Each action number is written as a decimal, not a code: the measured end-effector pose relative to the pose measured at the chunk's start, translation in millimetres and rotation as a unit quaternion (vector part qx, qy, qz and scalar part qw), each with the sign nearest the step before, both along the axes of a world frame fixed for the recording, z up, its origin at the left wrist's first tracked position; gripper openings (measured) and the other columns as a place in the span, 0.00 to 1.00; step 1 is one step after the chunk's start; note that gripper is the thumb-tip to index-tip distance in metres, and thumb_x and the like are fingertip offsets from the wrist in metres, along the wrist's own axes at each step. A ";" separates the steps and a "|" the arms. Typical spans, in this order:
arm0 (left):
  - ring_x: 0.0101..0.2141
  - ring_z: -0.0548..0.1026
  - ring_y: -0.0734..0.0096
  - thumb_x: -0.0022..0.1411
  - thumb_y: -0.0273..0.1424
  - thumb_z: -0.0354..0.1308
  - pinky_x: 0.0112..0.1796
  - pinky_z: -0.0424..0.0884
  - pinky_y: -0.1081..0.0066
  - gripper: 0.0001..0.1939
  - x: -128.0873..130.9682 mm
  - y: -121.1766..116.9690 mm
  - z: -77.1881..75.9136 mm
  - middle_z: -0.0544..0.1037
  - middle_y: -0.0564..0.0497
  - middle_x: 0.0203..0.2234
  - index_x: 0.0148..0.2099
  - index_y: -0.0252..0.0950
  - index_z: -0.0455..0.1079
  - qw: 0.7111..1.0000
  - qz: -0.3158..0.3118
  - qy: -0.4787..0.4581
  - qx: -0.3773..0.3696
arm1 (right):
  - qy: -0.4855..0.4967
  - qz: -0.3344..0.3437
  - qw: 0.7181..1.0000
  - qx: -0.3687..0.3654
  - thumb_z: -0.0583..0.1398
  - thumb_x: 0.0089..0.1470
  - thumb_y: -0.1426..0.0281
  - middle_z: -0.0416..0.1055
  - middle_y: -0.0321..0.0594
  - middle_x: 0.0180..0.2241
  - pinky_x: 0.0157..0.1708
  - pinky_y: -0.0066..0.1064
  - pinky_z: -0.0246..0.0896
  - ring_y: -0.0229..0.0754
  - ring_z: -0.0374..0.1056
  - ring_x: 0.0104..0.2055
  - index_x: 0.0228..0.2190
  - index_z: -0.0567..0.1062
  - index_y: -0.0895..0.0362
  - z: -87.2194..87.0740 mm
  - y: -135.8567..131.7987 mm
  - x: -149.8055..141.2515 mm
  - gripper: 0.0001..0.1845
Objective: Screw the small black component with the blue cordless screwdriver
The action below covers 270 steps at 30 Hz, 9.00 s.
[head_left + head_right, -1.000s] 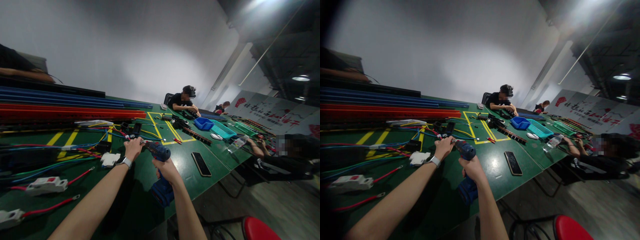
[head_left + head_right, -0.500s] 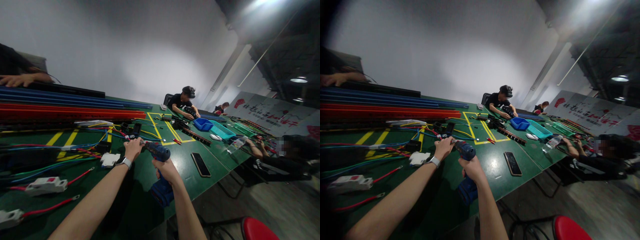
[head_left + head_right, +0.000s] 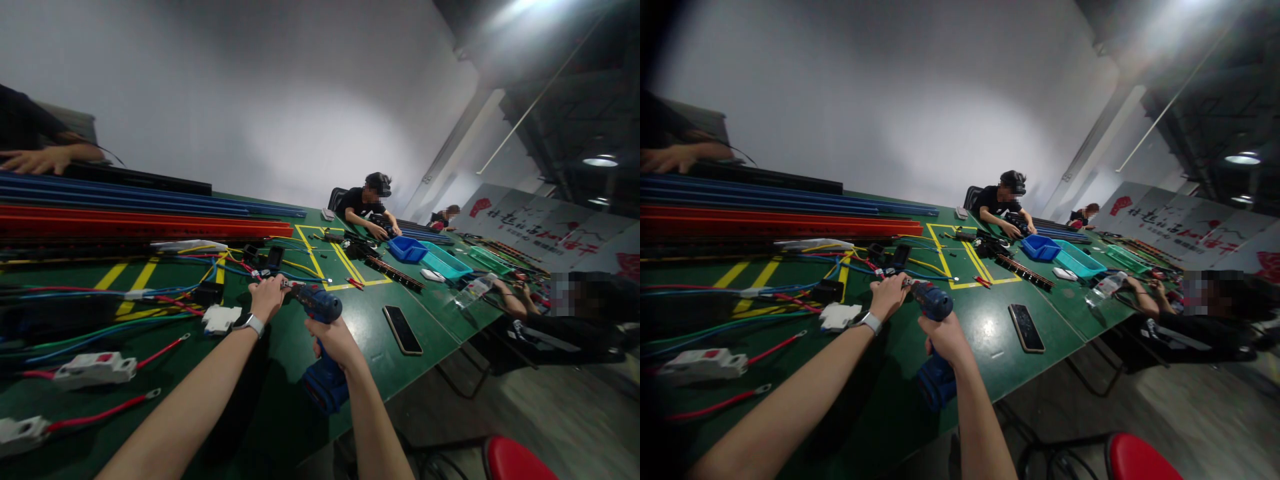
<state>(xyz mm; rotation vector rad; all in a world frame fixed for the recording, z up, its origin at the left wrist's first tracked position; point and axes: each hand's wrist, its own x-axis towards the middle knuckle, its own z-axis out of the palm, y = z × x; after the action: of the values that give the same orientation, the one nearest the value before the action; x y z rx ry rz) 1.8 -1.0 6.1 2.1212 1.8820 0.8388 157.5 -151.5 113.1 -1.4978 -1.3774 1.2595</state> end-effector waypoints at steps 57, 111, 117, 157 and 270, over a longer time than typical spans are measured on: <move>0.45 0.70 0.55 0.65 0.44 0.46 0.46 0.49 0.57 0.18 -0.7 -1.0 0.6 0.76 0.44 0.41 0.51 0.45 0.67 1.000 0.004 0.014 0.003 | 0.007 0.000 1.000 -0.005 0.61 0.47 0.65 0.61 0.27 0.14 0.14 0.24 0.54 0.34 0.59 0.13 0.30 0.68 0.57 -1.7 0.8 1.2 0.10; 0.46 0.69 0.55 0.65 0.44 0.46 0.46 0.50 0.58 0.18 -0.6 -0.9 0.0 0.76 0.44 0.41 0.51 0.44 0.67 1.000 0.005 0.012 -0.003 | 0.010 0.006 1.000 0.002 0.60 0.47 0.64 0.62 0.27 0.15 0.14 0.25 0.53 0.34 0.59 0.13 0.29 0.68 0.57 0.6 -0.1 0.8 0.10; 0.46 0.69 0.53 0.65 0.43 0.47 0.46 0.50 0.57 0.17 -0.6 -0.2 0.9 0.76 0.43 0.42 0.51 0.45 0.68 1.000 -0.001 0.003 -0.005 | -0.004 0.005 1.000 -0.015 0.59 0.48 0.65 0.59 0.27 0.12 0.15 0.25 0.54 0.35 0.59 0.13 0.27 0.68 0.57 2.8 -0.5 0.2 0.08; 0.46 0.69 0.55 0.65 0.43 0.47 0.45 0.50 0.58 0.17 -0.8 0.5 -1.5 0.75 0.44 0.42 0.51 0.44 0.67 1.000 -0.001 0.006 0.003 | 0.005 -0.004 1.000 -0.001 0.60 0.47 0.65 0.60 0.27 0.13 0.14 0.25 0.54 0.34 0.59 0.12 0.28 0.66 0.56 -3.1 1.7 0.2 0.09; 0.45 0.70 0.52 0.64 0.47 0.46 0.45 0.52 0.55 0.20 4.9 5.5 2.2 0.76 0.42 0.42 0.49 0.43 0.68 1.000 0.012 0.023 -0.017 | -0.183 -0.365 0.912 -0.034 0.47 0.64 0.60 0.76 0.52 0.28 0.29 0.34 0.69 0.47 0.75 0.28 0.37 0.75 0.66 -67.8 38.8 323.5 0.25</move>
<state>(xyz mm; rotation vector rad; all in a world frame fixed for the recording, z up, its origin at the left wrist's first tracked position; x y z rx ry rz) 6.7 4.5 8.3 2.1197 1.9342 0.7630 481.1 -112.8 45.2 -2.1033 -0.8280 0.5700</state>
